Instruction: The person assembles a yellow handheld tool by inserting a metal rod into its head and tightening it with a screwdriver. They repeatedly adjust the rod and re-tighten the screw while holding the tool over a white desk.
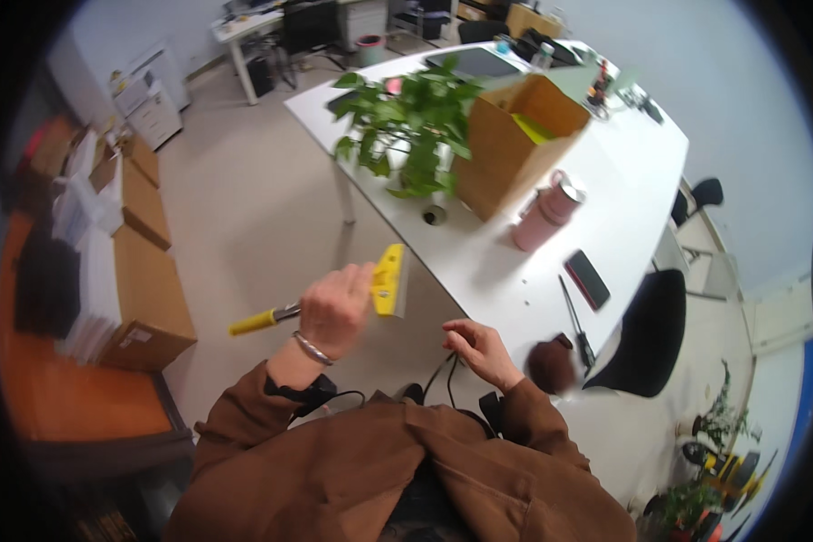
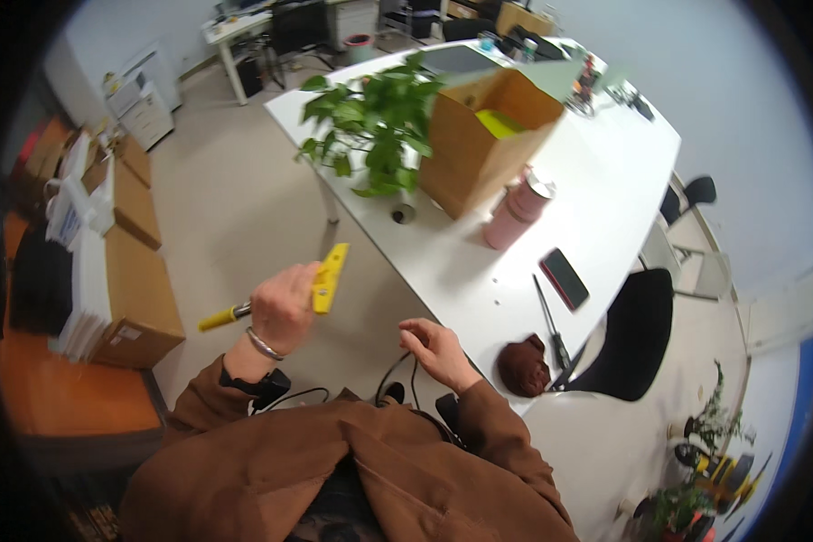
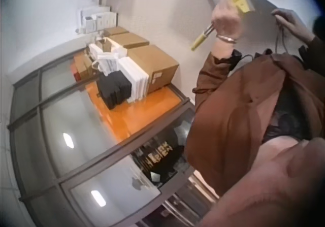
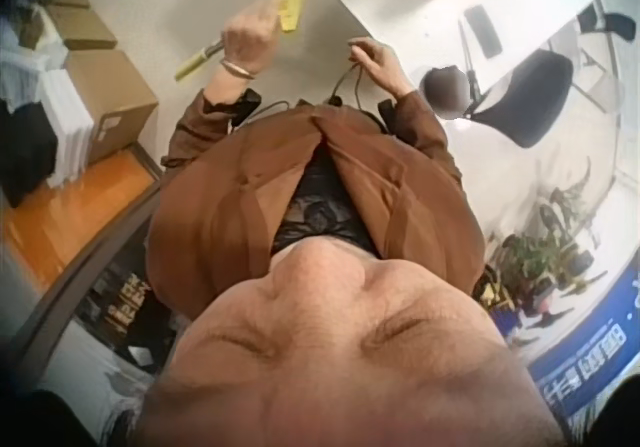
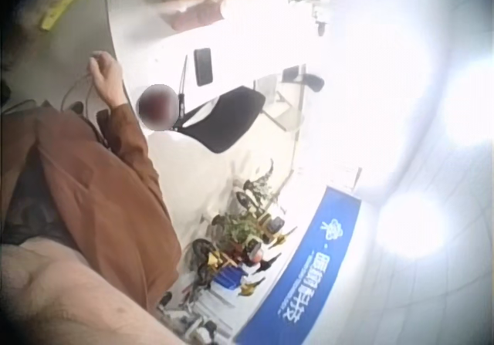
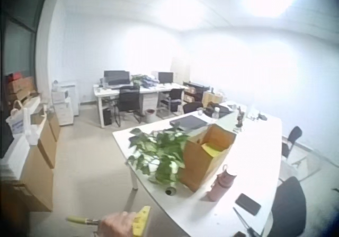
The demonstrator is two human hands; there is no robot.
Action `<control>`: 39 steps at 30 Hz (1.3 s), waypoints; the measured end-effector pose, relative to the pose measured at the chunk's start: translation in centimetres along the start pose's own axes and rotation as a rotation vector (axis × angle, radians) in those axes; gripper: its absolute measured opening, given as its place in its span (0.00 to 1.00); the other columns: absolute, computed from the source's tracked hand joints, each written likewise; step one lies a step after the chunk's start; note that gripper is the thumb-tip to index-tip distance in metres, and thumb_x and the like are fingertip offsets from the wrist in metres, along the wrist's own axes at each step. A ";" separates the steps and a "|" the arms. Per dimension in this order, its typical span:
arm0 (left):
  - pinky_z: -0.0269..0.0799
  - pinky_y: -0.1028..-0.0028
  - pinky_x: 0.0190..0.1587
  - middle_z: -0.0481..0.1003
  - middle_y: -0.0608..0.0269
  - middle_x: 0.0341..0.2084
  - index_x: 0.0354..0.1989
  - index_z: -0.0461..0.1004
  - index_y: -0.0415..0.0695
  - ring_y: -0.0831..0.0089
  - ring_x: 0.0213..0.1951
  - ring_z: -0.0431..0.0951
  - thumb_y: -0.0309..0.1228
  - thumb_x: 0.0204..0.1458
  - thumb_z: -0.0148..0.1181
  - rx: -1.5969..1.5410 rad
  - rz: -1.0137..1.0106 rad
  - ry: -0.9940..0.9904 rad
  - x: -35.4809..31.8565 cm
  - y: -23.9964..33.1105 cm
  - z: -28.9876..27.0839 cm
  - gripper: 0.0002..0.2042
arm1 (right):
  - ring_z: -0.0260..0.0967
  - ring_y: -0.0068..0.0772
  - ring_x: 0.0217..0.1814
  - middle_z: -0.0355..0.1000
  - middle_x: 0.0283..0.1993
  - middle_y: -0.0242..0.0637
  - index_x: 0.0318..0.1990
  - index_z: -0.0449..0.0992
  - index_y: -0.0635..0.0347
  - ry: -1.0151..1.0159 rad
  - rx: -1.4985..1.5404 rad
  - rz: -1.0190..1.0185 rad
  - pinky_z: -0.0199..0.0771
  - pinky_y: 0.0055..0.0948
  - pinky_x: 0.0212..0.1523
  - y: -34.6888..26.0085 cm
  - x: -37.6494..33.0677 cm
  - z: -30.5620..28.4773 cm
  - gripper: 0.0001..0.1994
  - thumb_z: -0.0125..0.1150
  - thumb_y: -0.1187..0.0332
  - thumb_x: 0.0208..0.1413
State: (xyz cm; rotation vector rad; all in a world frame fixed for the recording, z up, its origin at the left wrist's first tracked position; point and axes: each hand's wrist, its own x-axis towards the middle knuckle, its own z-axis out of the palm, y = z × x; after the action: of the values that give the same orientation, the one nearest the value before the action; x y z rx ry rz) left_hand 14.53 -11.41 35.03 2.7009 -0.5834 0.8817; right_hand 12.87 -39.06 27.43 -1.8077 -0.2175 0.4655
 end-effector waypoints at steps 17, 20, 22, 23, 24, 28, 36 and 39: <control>0.75 0.67 0.31 0.80 0.59 0.33 0.47 0.75 0.44 0.57 0.29 0.79 0.26 0.55 0.57 -0.744 -0.113 -0.382 1.9 4.7 13.5 0.11 | 0.78 0.44 0.41 0.80 0.36 0.40 0.40 0.82 0.55 0.777 -0.732 0.467 0.76 0.39 0.44 9.1 2.2 -13.1 0.09 0.63 0.64 0.54; 0.74 0.71 0.31 0.80 0.63 0.27 0.42 0.75 0.40 0.69 0.25 0.78 0.29 0.58 0.55 -1.091 -0.263 -0.628 3.7 3.8 16.1 0.08 | 0.78 0.44 0.41 0.80 0.38 0.40 0.40 0.82 0.54 0.725 -0.716 0.478 0.76 0.39 0.45 10.7 3.4 -12.3 0.09 0.64 0.65 0.53; 0.69 0.76 0.28 0.78 0.66 0.26 0.39 0.75 0.39 0.77 0.22 0.72 0.29 0.59 0.55 -1.244 -0.298 -0.728 4.9 3.1 17.4 0.06 | 0.76 0.49 0.44 0.77 0.41 0.45 0.40 0.81 0.56 0.706 -0.715 0.494 0.75 0.42 0.46 11.5 3.8 -11.8 0.08 0.62 0.66 0.55; 0.66 0.79 0.26 0.77 0.67 0.26 0.37 0.75 0.38 0.82 0.20 0.69 0.29 0.60 0.55 -1.313 -0.329 -0.794 5.5 2.7 18.0 0.07 | 0.76 0.49 0.43 0.77 0.41 0.45 0.40 0.81 0.56 0.723 -0.715 0.471 0.75 0.42 0.46 11.7 4.0 -11.5 0.08 0.61 0.67 0.55; 0.65 0.80 0.25 0.77 0.66 0.27 0.38 0.74 0.38 0.83 0.20 0.68 0.29 0.61 0.54 -1.382 -0.402 -0.877 6.2 2.5 18.4 0.06 | 0.76 0.49 0.42 0.77 0.40 0.46 0.39 0.81 0.57 0.728 -0.741 0.468 0.76 0.41 0.45 11.6 4.1 -11.4 0.07 0.61 0.67 0.55; 0.62 0.84 0.20 0.77 0.64 0.30 0.45 0.71 0.38 0.86 0.17 0.64 0.28 0.62 0.52 -1.583 -0.546 -1.094 8.7 1.8 20.3 0.08 | 0.78 0.42 0.37 0.78 0.38 0.46 0.38 0.80 0.61 0.835 -0.497 0.373 0.78 0.34 0.40 8.8 4.7 -10.5 0.06 0.62 0.69 0.56; 0.61 0.84 0.19 0.75 0.61 0.31 0.49 0.69 0.38 0.84 0.17 0.63 0.28 0.63 0.51 -1.842 -0.586 -1.298 12.6 2.0 23.4 0.10 | 0.78 0.30 0.31 0.77 0.32 0.39 0.35 0.78 0.66 0.931 -0.382 -0.134 0.79 0.24 0.32 -2.0 5.5 -7.3 0.05 0.67 0.80 0.49; 0.61 0.84 0.20 0.74 0.62 0.31 0.49 0.70 0.38 0.84 0.19 0.64 0.29 0.64 0.52 -1.927 -0.610 -1.358 13.2 2.6 23.5 0.10 | 0.77 0.25 0.31 0.77 0.34 0.38 0.36 0.79 0.65 0.953 -0.426 -0.207 0.79 0.21 0.31 -2.5 6.4 -7.3 0.06 0.67 0.82 0.50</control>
State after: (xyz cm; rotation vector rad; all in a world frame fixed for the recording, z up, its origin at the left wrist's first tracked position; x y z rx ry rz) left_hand 35.12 -25.68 24.75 0.9719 -0.3103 -1.2410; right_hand 21.97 -42.26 30.18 -2.1893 0.1771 -0.6475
